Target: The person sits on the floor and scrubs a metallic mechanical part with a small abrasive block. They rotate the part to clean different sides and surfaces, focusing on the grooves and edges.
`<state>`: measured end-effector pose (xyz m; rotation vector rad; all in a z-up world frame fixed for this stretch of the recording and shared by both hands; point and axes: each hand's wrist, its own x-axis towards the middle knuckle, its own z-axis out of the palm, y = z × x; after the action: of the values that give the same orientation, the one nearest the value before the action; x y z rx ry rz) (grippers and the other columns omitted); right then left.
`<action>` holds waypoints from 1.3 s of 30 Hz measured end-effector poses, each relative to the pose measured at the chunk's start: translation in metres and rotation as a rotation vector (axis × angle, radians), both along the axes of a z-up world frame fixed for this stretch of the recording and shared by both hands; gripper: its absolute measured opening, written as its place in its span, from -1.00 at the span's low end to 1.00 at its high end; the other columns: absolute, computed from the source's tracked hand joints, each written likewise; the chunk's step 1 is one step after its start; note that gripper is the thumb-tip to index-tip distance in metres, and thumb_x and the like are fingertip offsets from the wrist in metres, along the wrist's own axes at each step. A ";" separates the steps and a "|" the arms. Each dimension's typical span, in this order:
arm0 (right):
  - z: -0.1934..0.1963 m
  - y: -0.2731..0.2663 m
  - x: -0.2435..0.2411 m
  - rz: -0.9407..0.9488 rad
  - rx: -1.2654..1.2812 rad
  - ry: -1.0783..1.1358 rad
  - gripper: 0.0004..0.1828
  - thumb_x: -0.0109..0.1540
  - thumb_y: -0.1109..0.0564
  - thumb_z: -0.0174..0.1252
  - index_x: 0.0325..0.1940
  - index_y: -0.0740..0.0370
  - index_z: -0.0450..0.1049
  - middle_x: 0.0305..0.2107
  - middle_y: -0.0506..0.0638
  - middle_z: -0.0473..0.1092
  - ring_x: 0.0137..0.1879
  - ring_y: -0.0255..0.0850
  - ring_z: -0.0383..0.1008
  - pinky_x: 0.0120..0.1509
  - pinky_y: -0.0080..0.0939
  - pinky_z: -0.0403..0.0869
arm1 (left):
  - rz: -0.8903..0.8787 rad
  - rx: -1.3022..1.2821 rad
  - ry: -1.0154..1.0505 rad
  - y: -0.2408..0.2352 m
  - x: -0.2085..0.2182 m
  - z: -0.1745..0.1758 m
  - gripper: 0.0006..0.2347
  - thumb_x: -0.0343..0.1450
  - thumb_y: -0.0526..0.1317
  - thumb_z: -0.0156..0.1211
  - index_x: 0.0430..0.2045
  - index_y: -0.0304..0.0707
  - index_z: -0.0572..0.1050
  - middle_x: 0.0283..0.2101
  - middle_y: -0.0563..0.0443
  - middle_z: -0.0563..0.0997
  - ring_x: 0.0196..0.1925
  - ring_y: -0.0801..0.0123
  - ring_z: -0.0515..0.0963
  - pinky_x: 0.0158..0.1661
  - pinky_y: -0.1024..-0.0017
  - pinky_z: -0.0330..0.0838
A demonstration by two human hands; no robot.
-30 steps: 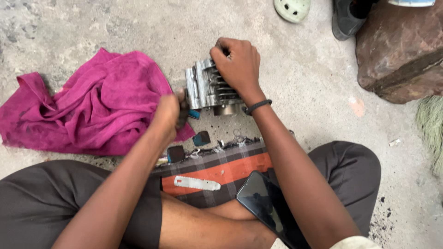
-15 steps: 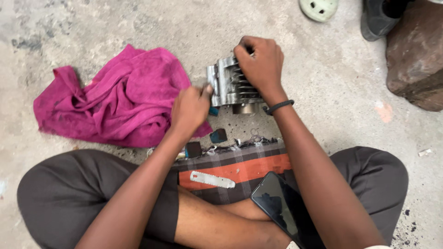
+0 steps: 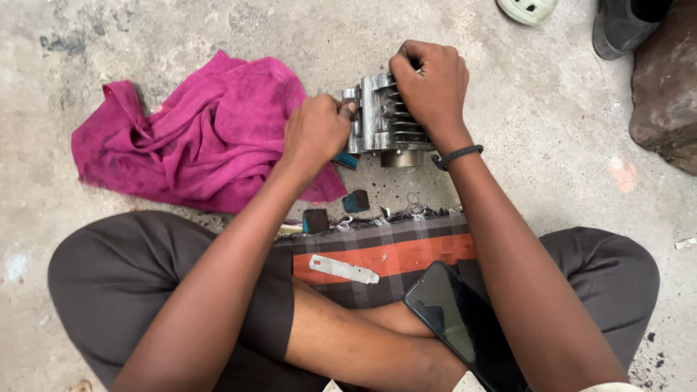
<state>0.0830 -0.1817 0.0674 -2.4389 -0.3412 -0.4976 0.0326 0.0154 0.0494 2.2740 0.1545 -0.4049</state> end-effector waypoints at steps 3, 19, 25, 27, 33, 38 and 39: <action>-0.001 0.001 0.001 0.003 -0.002 -0.022 -0.73 0.21 0.05 0.13 -0.50 0.22 0.57 -0.72 -0.07 0.34 -0.61 -0.35 0.23 -0.46 -0.23 0.17 | -0.056 -0.084 0.040 0.005 -0.011 0.004 -0.53 0.59 0.02 -0.10 -0.50 -0.38 0.61 -0.55 -0.21 0.55 -0.48 0.07 0.54 -0.37 0.04 0.43; 0.000 -0.002 0.004 -0.033 0.028 0.034 -0.75 0.18 0.08 0.12 -0.51 0.18 0.62 -0.71 -0.07 0.40 -0.60 -0.31 0.27 -0.46 -0.20 0.19 | -0.068 0.004 -0.114 0.001 -0.017 -0.001 -0.64 0.50 -0.03 -0.03 -0.43 -0.34 0.63 -0.44 -0.37 0.62 -0.34 -0.17 0.65 -0.26 -0.07 0.45; 0.002 0.003 -0.002 -0.014 0.012 -0.027 -0.75 0.21 0.07 0.16 -0.48 0.23 0.58 -0.70 -0.04 0.37 -0.59 -0.30 0.28 -0.42 -0.22 0.23 | -0.056 0.053 -0.222 0.004 -0.004 -0.002 -0.62 0.54 -0.04 -0.04 -0.41 -0.39 0.63 -0.45 -0.41 0.61 -0.37 -0.19 0.65 -0.29 -0.03 0.49; 0.003 0.002 -0.001 -0.019 0.012 -0.013 -0.75 0.20 0.07 0.15 -0.49 0.23 0.59 -0.70 -0.03 0.38 -0.60 -0.26 0.29 -0.44 -0.19 0.23 | -0.079 0.027 -0.340 0.002 -0.030 -0.005 -0.70 0.48 -0.09 0.03 -0.40 -0.30 0.68 -0.49 -0.43 0.62 -0.40 -0.24 0.62 -0.33 -0.07 0.45; -0.010 -0.011 -0.002 0.043 -0.049 -0.151 -0.78 0.22 0.11 0.15 -0.42 0.29 0.57 -0.61 0.06 0.39 -0.53 -0.23 0.34 -0.39 -0.19 0.27 | -0.132 0.127 -0.259 0.002 0.011 -0.005 -0.63 0.51 -0.01 0.04 -0.43 -0.39 0.62 -0.46 -0.33 0.63 -0.41 -0.05 0.64 -0.36 0.05 0.51; -0.002 0.001 0.000 -0.045 0.019 0.022 -0.73 0.19 0.07 0.13 -0.52 0.24 0.57 -0.71 0.02 0.39 -0.59 -0.18 0.32 -0.44 -0.09 0.24 | -0.196 0.088 -0.165 0.008 -0.015 -0.011 -0.65 0.52 -0.07 0.00 -0.43 -0.40 0.61 -0.42 -0.34 0.64 -0.38 -0.11 0.60 -0.35 0.00 0.47; -0.001 0.001 0.001 -0.053 0.019 0.037 -0.72 0.20 0.07 0.12 -0.53 0.25 0.57 -0.71 0.02 0.39 -0.58 -0.17 0.32 -0.43 -0.09 0.24 | -0.208 0.084 -0.275 0.009 -0.020 -0.014 -0.71 0.47 -0.09 0.09 -0.42 -0.39 0.62 -0.41 -0.37 0.63 -0.39 -0.14 0.58 -0.33 -0.03 0.42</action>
<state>0.0840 -0.1811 0.0661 -2.4412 -0.2558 -0.4756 0.0125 0.0241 0.0354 2.4108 -0.2102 -0.1901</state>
